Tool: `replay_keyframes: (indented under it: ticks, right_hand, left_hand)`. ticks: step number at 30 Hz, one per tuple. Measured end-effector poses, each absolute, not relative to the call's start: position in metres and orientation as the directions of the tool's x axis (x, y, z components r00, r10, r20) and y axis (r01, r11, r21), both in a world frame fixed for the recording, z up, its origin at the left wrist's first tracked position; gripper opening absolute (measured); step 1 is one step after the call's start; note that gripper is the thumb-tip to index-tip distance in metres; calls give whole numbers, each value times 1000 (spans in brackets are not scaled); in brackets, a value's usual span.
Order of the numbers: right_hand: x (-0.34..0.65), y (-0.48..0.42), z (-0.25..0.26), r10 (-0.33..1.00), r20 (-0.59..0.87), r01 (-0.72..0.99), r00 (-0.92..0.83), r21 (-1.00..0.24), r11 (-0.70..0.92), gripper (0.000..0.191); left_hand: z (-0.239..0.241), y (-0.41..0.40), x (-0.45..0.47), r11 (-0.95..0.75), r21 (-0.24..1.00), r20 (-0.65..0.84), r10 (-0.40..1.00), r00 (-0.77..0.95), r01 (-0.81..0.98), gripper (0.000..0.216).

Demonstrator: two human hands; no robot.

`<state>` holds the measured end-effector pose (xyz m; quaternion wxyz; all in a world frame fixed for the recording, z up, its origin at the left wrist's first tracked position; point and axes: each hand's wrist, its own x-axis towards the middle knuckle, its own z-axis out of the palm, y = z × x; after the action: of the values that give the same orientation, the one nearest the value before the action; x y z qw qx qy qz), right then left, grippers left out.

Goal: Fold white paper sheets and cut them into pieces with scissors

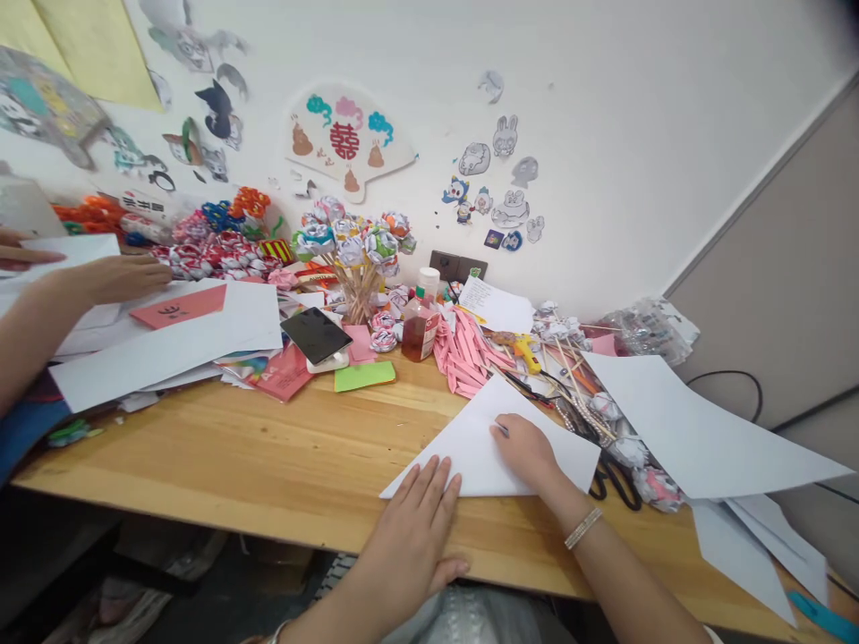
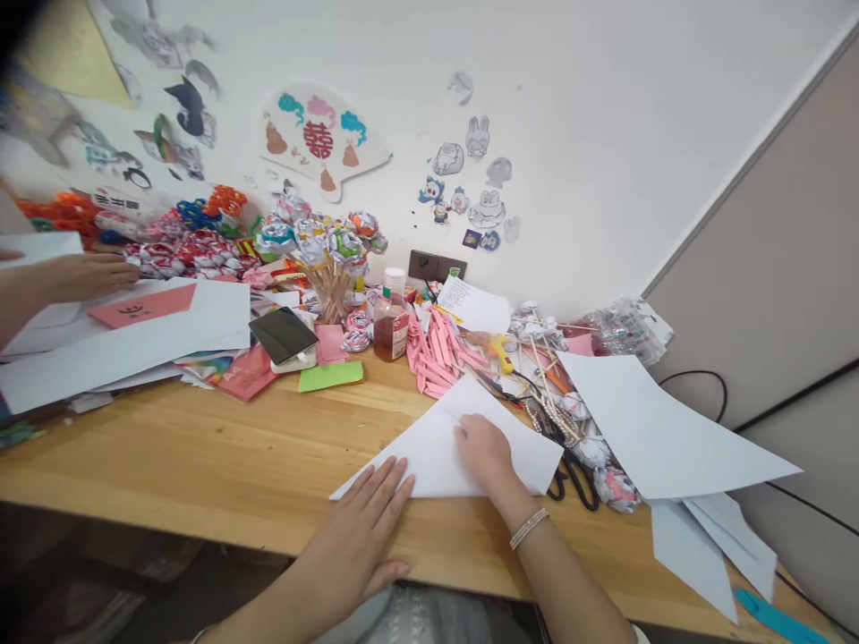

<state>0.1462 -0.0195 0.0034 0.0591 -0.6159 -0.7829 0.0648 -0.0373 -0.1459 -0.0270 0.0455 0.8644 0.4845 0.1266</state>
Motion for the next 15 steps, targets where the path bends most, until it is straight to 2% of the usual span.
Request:
replay_keyframes:
  ticks: [6, 11, 15]
  right_hand:
    - [145, -20, 3, 982, 9, 967, -189, -174, 188, 26]
    - [145, -20, 2, 988, 4, 971, -157, -184, 155, 26]
    - [148, -23, 2, 984, 24, 953, -178, -246, 178, 25]
  left_hand:
    - [-42, -154, -41, -468, 164, 161, 881, 444, 868, 83]
    - [-42, -160, -30, -374, 126, 191, 918, 347, 919, 80]
    - [-38, -163, -26, -364, 82, 196, 919, 343, 928, 80]
